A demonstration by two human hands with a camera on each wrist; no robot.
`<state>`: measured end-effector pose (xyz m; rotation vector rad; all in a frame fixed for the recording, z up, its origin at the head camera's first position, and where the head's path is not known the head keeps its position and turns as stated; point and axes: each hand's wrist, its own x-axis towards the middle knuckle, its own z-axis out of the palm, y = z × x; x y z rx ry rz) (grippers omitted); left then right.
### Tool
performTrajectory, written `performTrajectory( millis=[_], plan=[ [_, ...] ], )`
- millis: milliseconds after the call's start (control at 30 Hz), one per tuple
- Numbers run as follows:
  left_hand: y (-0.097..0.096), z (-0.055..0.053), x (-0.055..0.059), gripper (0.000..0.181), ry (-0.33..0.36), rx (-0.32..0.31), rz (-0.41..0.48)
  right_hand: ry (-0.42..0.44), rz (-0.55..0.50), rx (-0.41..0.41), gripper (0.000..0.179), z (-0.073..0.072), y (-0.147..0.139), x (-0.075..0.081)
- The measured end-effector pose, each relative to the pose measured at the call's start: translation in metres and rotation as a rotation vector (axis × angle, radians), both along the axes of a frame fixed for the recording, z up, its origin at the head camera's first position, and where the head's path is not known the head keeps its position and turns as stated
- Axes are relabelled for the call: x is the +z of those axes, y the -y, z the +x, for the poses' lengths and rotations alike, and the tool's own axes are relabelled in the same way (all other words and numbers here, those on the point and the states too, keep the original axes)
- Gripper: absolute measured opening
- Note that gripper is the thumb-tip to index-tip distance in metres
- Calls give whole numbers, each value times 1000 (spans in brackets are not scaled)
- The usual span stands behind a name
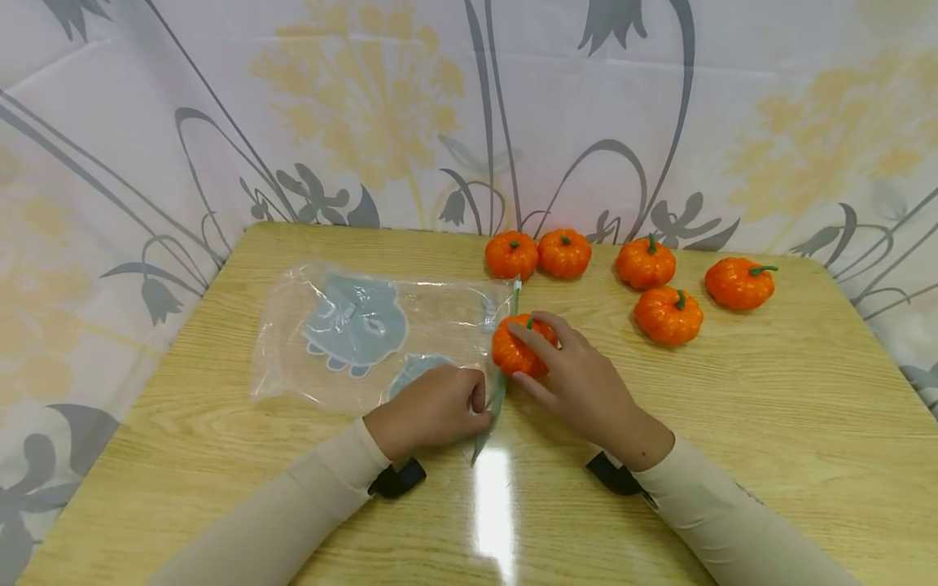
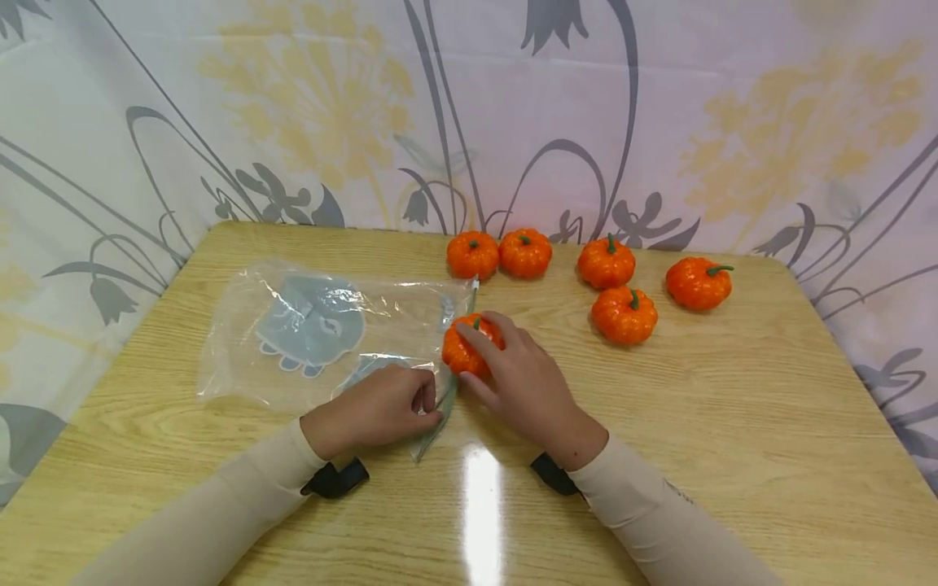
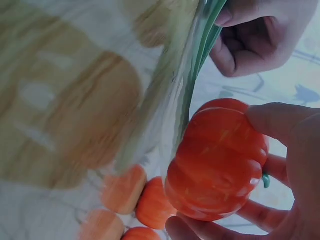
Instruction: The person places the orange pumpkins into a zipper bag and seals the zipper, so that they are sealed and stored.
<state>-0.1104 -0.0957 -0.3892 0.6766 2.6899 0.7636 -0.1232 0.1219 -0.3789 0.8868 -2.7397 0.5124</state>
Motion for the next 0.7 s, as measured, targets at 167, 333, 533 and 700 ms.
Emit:
performTrajectory(
  millis=[167, 333, 533, 700],
  plan=[
    [1, 0, 0, 21, -12, -22, 5, 24, 23, -13, 59, -1, -1, 0],
    [1, -1, 0, 18, -29, -35, 5, 45, 48, -38, 58, -1, -2, 0],
    [1, -3, -3, 14, 4, -7, -9, 70, 64, -51, 57, -1, -3, -2],
    [1, -5, -4, 11, 30, 33, -16, 69, 68, -47, 57, -1, -3, -3]
  ],
)
